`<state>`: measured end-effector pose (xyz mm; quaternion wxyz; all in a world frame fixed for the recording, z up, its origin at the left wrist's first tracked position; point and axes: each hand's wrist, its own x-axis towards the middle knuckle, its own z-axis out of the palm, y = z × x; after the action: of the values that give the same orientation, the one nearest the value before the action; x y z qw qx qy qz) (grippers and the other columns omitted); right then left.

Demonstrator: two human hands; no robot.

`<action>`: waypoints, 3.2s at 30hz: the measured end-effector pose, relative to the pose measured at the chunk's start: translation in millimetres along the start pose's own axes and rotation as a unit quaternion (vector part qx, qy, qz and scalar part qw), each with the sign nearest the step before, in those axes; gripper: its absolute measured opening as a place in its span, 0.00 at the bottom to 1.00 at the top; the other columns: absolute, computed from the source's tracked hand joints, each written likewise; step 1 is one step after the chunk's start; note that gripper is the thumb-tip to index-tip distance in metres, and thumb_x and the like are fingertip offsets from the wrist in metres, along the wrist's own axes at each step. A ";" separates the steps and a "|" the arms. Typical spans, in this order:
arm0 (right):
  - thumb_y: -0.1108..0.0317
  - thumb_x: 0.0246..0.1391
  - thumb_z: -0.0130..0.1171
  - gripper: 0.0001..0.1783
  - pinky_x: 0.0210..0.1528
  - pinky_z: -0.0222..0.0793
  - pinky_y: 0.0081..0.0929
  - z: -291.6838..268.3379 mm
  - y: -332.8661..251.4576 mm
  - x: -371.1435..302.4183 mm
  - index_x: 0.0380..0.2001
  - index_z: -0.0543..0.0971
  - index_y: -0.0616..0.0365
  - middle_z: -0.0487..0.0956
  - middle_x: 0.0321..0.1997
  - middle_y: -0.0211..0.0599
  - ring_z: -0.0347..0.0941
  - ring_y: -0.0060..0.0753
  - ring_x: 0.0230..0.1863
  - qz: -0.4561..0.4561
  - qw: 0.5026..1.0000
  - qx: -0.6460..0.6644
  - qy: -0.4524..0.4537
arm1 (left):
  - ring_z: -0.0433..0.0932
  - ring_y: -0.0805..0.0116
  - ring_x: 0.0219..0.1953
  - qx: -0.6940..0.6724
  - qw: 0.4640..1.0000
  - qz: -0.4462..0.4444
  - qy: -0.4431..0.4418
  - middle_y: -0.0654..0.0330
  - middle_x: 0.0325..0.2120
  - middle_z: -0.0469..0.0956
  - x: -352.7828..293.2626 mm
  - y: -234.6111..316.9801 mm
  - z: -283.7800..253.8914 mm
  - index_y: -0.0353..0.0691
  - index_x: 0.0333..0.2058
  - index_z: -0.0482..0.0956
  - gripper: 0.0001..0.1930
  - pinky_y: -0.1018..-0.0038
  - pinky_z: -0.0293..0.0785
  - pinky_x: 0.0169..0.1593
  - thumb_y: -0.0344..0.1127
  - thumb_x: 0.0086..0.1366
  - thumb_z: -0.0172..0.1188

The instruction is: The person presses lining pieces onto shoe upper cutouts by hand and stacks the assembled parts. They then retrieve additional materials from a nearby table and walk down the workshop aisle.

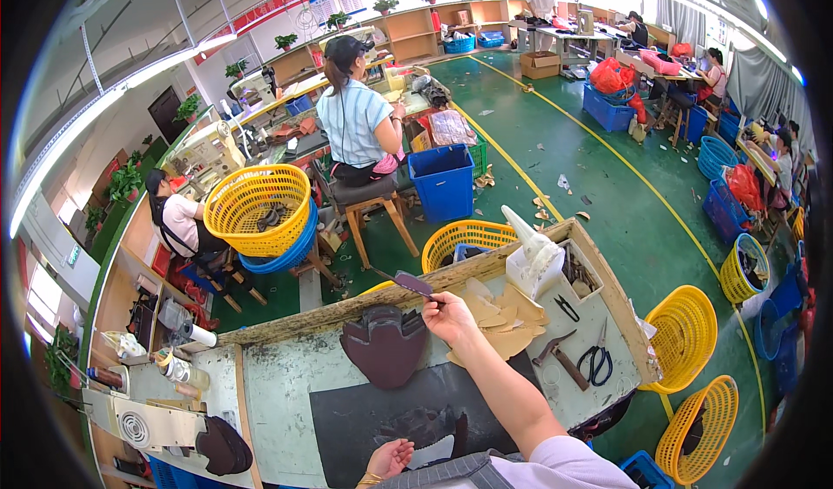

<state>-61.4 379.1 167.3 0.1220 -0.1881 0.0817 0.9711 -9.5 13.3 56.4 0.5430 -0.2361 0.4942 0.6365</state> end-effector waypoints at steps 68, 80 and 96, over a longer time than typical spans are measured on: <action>0.66 0.57 0.54 0.15 0.38 0.72 0.20 -218.7 71.1 -219.2 0.44 0.71 0.64 0.77 0.36 0.39 0.74 0.25 0.35 0.020 0.812 -0.544 0.213 | 0.76 0.66 0.41 0.019 0.979 0.201 0.025 0.62 0.39 0.77 122.0 156.0 17.3 0.45 0.43 0.70 0.09 0.66 0.72 0.47 0.34 0.64 0.54; 0.64 0.45 0.64 0.32 0.42 0.72 0.32 -238.5 116.7 -164.4 0.50 0.63 0.68 0.72 0.43 0.51 0.73 0.39 0.40 -0.164 0.554 -0.781 0.235 | 0.70 0.62 0.50 0.224 0.857 0.352 0.301 0.50 0.46 0.71 65.3 82.0 -9.1 0.30 0.51 0.67 0.30 0.68 0.67 0.51 0.45 0.56 0.63; 0.61 0.42 0.58 0.19 0.49 0.63 0.46 -261.7 111.0 -159.9 0.27 0.74 0.70 0.70 0.39 0.69 0.65 0.62 0.45 -0.125 0.464 -0.854 0.198 | 0.75 0.60 0.37 0.322 0.832 0.283 0.352 0.51 0.34 0.74 56.3 -41.4 -31.0 0.34 0.41 0.67 0.29 0.67 0.71 0.44 0.34 0.41 0.73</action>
<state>143.1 186.3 1.7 0.0009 -0.3938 -0.7913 0.4677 4.6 8.4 -18.6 0.1738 -0.1057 0.8739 0.4415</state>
